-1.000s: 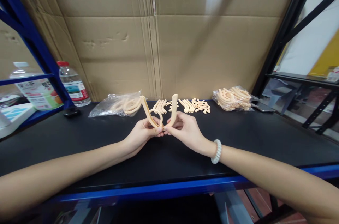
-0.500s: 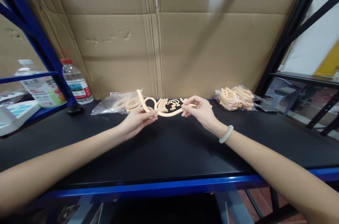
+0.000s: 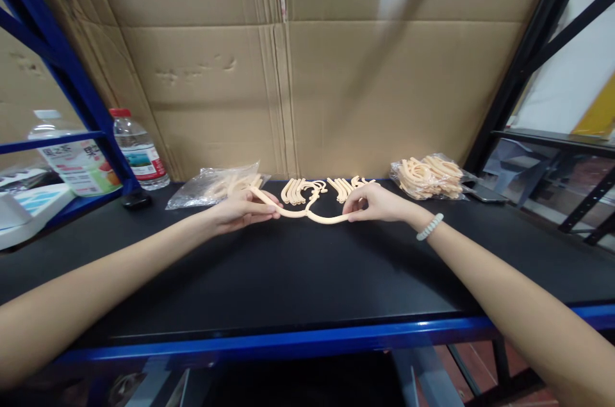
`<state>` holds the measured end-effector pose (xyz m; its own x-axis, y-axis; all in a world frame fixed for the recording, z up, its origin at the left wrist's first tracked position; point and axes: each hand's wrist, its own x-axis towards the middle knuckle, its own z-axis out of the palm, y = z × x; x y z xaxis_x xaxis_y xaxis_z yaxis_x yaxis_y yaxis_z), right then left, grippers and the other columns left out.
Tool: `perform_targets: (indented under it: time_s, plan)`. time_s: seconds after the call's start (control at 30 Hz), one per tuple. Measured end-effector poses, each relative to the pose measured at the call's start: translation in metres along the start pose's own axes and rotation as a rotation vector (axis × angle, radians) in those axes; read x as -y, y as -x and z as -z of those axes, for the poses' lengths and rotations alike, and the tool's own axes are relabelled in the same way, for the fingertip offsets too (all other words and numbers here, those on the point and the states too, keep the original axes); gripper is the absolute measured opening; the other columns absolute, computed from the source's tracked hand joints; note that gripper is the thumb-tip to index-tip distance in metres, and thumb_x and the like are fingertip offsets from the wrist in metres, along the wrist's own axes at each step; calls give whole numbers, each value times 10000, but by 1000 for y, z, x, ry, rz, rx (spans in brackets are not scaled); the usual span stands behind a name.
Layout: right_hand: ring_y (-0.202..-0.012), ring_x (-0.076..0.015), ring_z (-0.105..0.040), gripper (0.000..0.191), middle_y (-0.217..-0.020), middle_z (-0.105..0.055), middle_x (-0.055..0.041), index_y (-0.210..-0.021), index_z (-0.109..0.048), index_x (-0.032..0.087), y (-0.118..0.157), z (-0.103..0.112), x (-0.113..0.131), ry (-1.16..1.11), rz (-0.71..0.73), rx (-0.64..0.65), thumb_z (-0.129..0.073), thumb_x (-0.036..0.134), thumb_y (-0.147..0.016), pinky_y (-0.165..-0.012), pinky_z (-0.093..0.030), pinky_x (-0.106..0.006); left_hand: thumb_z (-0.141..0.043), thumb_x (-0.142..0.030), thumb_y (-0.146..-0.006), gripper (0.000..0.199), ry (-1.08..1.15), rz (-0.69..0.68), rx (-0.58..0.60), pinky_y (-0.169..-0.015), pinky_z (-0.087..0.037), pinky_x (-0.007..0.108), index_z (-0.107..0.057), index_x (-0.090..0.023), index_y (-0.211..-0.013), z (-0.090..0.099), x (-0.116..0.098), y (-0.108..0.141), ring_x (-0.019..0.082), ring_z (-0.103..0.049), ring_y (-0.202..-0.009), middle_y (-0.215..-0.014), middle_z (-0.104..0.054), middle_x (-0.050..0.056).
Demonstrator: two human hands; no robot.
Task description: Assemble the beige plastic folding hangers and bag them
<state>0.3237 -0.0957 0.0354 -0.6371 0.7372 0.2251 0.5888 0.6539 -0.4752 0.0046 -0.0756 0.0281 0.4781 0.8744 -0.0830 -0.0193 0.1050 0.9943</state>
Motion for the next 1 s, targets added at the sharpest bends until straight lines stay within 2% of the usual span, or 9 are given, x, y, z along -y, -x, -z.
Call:
perform_targets:
  time_s: [0.13, 0.27, 0.37, 0.43, 0.57, 0.73, 1.0]
  plan:
    - [-695, -163, -608, 188, -777, -691, -41, -832, -728, 170, 4, 12, -8, 16, -21, 88, -666, 337, -770, -657, -482, -290, -791, -166, -628, 210, -194, -97, 52, -712, -546, 280, -712, -135, -820, 15, 0, -5, 183, -691, -749, -775, -720, 87]
    - [-664, -153, -599, 168, -752, -692, -32, -847, -733, 172, 5, 13, -14, 24, -41, 176, -642, 293, -775, -624, -474, -277, -759, -272, -677, 148, -747, -300, 153, -614, -470, 248, -725, -158, -764, 22, -1, -7, 173, -643, -685, -725, -703, 65]
    - [-668, -149, -605, 168, -762, -692, -36, -854, -728, 164, 5, 10, -16, 14, -41, 206, -632, 274, -770, -633, -484, -275, -700, -304, -749, 127, -1081, -494, 210, -700, -433, 264, -724, -185, -788, 21, -4, -5, 190, -608, -808, -849, -691, 57]
    - [-676, -152, -612, 168, -761, -691, -42, -849, -724, 154, 5, 8, -17, 7, -52, 216, -633, 267, -764, -648, -492, -280, -663, -291, -789, 106, -1207, -579, 257, -774, -407, 290, -714, -198, -799, 20, -6, -4, 198, -580, -855, -868, -674, 51]
    - [-693, -159, -615, 168, -766, -690, -46, -846, -720, 153, 4, 7, -20, 2, -65, 227, -638, 274, -761, -663, -495, -286, -617, -263, -825, 103, -1287, -601, 297, -767, -387, 295, -698, -204, -802, 19, -7, -3, 194, -567, -817, -814, -659, 47]
    - [-649, -149, -601, 174, -733, -680, -38, -833, -716, 151, 3, 6, -17, 11, -74, 191, -626, 287, -774, -619, -485, -272, -582, -273, -844, 137, -1313, -595, 189, -727, -384, 282, -685, -190, -811, 22, -1, -6, 181, -576, -770, -832, -645, 52]
    - [-655, -149, -599, 177, -746, -672, -36, -837, -704, 150, -1, 0, -19, 25, -88, 129, -602, 279, -774, -621, -488, -275, -568, -270, -833, 155, -1322, -610, 104, -687, -372, 274, -684, -176, -788, 21, 1, -9, 183, -569, -747, -813, -637, 49]
